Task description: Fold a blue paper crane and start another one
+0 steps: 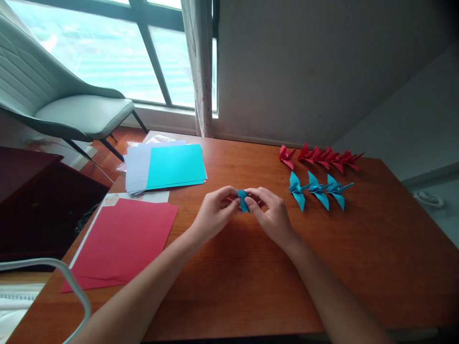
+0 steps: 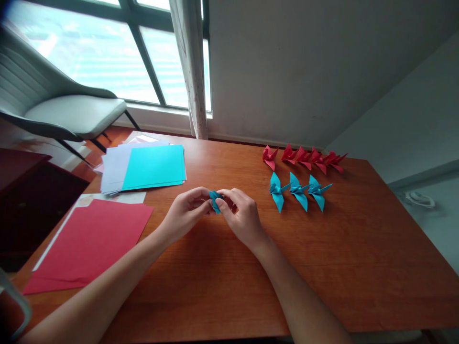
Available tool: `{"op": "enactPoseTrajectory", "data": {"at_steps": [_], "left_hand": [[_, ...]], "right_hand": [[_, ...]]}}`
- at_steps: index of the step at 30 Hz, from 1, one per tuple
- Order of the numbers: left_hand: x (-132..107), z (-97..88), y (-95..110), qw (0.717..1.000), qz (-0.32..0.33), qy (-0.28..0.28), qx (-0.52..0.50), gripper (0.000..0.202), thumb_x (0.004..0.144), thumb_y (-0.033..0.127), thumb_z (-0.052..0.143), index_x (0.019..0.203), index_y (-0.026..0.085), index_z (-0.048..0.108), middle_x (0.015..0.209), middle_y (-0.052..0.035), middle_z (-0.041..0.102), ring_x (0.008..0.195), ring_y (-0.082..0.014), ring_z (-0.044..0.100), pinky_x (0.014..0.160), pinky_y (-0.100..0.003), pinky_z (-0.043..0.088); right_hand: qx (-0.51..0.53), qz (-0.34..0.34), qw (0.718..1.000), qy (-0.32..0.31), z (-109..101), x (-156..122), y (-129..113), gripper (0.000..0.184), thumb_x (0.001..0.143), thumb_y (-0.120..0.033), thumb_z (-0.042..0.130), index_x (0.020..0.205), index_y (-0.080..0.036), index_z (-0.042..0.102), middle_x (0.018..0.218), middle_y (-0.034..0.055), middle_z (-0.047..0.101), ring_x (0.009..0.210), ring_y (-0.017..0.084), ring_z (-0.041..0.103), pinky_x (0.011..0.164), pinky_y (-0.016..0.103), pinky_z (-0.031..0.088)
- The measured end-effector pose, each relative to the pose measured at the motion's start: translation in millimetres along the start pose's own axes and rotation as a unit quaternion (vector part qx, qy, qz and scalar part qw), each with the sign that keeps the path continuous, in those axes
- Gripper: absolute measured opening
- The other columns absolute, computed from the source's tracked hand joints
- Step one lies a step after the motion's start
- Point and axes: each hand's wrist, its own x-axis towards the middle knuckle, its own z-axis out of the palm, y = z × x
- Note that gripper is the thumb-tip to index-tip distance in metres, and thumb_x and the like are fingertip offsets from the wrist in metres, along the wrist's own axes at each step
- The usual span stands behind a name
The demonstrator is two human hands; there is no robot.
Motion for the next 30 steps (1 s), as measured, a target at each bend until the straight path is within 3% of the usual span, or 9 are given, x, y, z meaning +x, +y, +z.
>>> {"op": "enactPoseTrajectory", "data": {"at_steps": [5,9,13,20,26,30], "left_hand": [[-2.0,0.3,-2.4,0.991,0.051,0.022,0.121,0.010,0.089,0.024,0.060,0.085,0.016,0.062,0.076,-0.0033,0.069,0.068,-0.0142,0.067,0.063,-0.024,0.053],[-6.8,-0.2,-4.7,0.939,0.124,0.048,0.316,0.010,0.091,0.019,0.054,0.087,0.018,0.063,0.079,-0.0028,0.070,0.069,-0.0137,0.067,0.063,-0.023,0.049],[-10.8,0.8,-7.2,0.904,0.167,0.052,0.391,0.011,0.093,0.019,0.052,0.090,0.019,0.063,0.080,-0.0022,0.069,0.068,-0.0130,0.066,0.061,-0.022,0.046],[-10.0,4.2,-6.1,0.920,0.160,0.071,0.350,0.009,0.091,0.019,0.054,0.084,0.019,0.059,0.077,-0.0019,0.069,0.067,-0.0128,0.068,0.060,-0.021,0.049],[-7.3,5.9,-1.5,0.976,0.083,0.086,0.180,0.007,0.087,0.022,0.057,0.082,0.017,0.060,0.080,-0.0054,0.071,0.072,-0.0167,0.072,0.065,-0.025,0.057],[-6.1,5.9,-0.7,0.989,0.050,0.089,0.110,0.010,0.086,0.025,0.060,0.081,0.016,0.060,0.076,-0.0055,0.070,0.070,-0.0179,0.071,0.065,-0.028,0.058]], "right_hand": [[-0.030,-0.006,0.999,0.020,2.7,-3.2,2.0,0.024,0.095,-0.022,0.056,0.117,-0.022,0.065,0.091,0.0033,0.070,0.078,0.016,0.066,0.071,0.027,0.053],[-0.095,-0.030,0.995,0.025,5.3,-7.7,3.1,0.016,0.094,-0.021,0.057,0.109,-0.022,0.061,0.089,0.0032,0.070,0.072,0.016,0.065,0.068,0.028,0.052],[-0.127,-0.042,0.990,0.043,6.1,-9.3,2.7,0.007,0.095,-0.024,0.057,0.101,-0.021,0.059,0.085,0.0028,0.071,0.067,0.015,0.065,0.066,0.027,0.052],[-0.096,-0.019,0.993,0.065,6.9,-8.5,-2.4,0.001,0.092,-0.023,0.059,0.092,-0.022,0.059,0.078,0.0008,0.070,0.063,0.014,0.065,0.063,0.026,0.053],[0.059,0.113,0.988,0.087,6.8,-6.0,0.2,0.010,0.092,-0.032,0.060,0.094,-0.022,0.058,0.079,0.0015,0.071,0.065,0.017,0.071,0.058,0.027,0.056],[0.094,0.137,0.982,0.089,7.2,-6.1,3.8,0.013,0.092,-0.034,0.060,0.095,-0.022,0.057,0.080,0.0017,0.070,0.067,0.018,0.072,0.059,0.028,0.056]]}}
